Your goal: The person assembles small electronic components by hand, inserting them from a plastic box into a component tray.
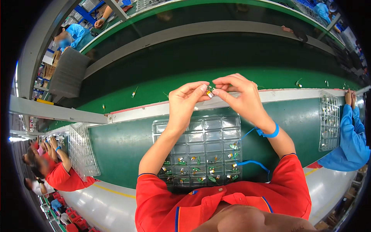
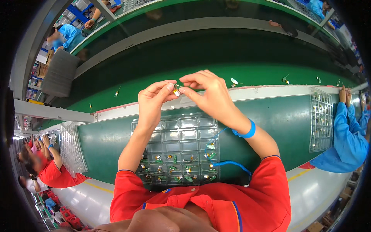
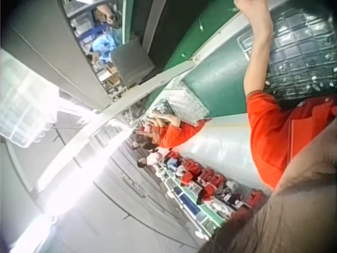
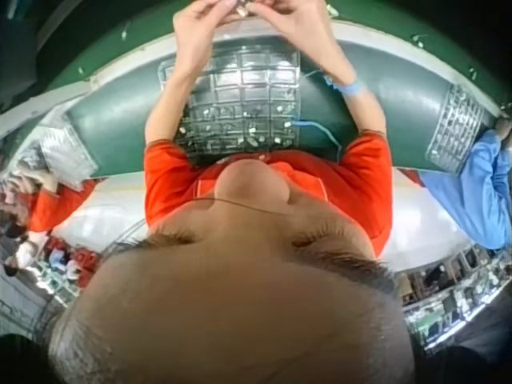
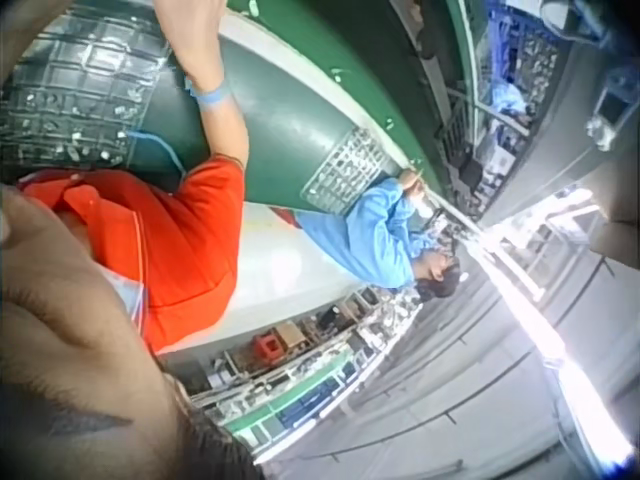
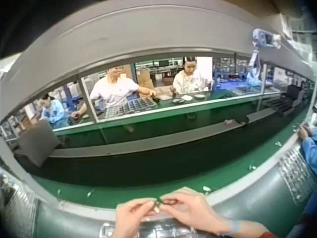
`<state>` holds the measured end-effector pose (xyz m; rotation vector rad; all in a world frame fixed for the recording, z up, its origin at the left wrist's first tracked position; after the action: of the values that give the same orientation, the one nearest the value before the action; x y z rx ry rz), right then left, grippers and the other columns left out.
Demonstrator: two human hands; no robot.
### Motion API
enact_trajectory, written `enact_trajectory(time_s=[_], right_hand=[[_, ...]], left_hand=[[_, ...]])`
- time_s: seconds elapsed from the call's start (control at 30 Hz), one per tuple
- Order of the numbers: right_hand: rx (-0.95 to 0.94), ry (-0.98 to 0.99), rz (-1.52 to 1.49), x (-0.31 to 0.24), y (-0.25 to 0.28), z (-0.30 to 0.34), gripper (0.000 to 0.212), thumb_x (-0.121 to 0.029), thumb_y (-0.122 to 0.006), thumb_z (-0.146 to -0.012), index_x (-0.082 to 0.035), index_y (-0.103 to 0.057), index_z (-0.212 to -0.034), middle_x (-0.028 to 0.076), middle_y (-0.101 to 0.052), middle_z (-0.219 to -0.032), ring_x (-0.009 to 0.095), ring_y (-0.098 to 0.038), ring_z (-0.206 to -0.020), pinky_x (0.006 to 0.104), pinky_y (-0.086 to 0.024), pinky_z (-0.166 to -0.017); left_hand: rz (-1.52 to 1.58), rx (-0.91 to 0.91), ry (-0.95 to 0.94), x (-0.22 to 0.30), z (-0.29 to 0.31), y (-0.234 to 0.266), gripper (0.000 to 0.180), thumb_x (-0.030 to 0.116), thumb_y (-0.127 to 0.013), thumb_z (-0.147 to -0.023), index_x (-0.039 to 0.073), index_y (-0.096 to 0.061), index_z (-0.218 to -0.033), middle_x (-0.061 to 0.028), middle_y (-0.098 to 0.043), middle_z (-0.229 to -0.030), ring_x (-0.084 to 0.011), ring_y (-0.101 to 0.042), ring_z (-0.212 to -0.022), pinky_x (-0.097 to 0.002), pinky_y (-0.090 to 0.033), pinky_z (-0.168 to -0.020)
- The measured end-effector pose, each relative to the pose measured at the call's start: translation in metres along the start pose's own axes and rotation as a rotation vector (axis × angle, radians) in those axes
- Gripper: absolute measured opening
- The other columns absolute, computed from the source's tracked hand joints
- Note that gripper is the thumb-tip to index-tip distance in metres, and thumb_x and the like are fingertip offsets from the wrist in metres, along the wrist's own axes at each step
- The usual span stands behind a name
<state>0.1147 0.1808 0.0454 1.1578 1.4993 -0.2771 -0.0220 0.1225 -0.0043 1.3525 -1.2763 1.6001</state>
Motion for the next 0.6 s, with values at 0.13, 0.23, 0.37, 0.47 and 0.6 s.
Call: enact_trajectory(time_s=[0.13,0.23,0.37,0.47,0.6], right_hand=[[0.167,0.499,0.329,-0.047,-0.003,0.014,0.027,-0.002,-0.079,-0.068,-0.003,-0.067,-0.092,0.008,-0.065,-0.09,0.025,-0.061,-0.083,0.0349,-0.055,-0.075],[0.189,0.618,0.4,-0.05,-0.011,0.019,0.025,-0.002,-0.08,-0.067,-0.003,-0.066,-0.087,0.008,-0.064,-0.085,0.025,-0.059,-0.078,0.0374,-0.055,-0.074],[0.241,0.604,0.388,-0.054,-0.005,0.021,0.021,-0.001,-0.079,-0.068,-0.003,-0.066,-0.084,0.008,-0.064,-0.08,0.025,-0.06,-0.075,0.0335,-0.053,-0.069],[0.222,0.504,0.363,-0.051,-0.005,0.017,0.017,-0.001,-0.077,-0.071,-0.002,-0.067,-0.083,0.007,-0.065,-0.079,0.023,-0.06,-0.073,0.0297,-0.052,-0.066],[0.122,0.176,0.074,-0.021,-0.003,0.006,0.009,-0.003,-0.074,-0.077,-0.002,-0.069,-0.084,0.007,-0.067,-0.08,0.017,-0.061,-0.074,0.0266,-0.05,-0.065]], left_hand=[[0.108,0.054,0.097,-0.012,-0.002,0.008,0.017,0.005,-0.064,-0.09,-0.005,-0.067,-0.103,-0.0126,-0.068,-0.097,-0.0165,-0.068,-0.084,-0.0275,-0.059,-0.077],[0.093,0.055,0.051,-0.007,-0.001,0.008,0.017,0.004,-0.064,-0.089,-0.006,-0.066,-0.103,-0.0132,-0.068,-0.097,-0.0173,-0.068,-0.084,-0.028,-0.059,-0.078],[0.079,0.056,0.03,-0.003,0.001,0.005,0.016,0.003,-0.064,-0.089,-0.006,-0.067,-0.103,-0.0138,-0.068,-0.096,-0.0178,-0.068,-0.086,-0.0285,-0.059,-0.08],[-0.004,0.069,-0.051,0.005,0.005,0.005,0.017,0.002,-0.063,-0.09,-0.006,-0.067,-0.104,-0.0138,-0.069,-0.097,-0.0186,-0.068,-0.089,-0.0293,-0.058,-0.082],[-0.081,0.05,-0.066,0.011,0.009,0.003,0.018,0.003,-0.062,-0.091,-0.005,-0.066,-0.107,-0.014,-0.069,-0.099,-0.0194,-0.068,-0.091,-0.0301,-0.058,-0.084]])
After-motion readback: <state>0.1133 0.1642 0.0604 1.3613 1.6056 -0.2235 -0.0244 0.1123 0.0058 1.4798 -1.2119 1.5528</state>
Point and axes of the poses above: each hand's wrist, its own z-axis away from the middle knuckle, its own y-axis out of the back of the hand, x = y × z, the point moved 10 cm from there along -z, towards the middle knuckle
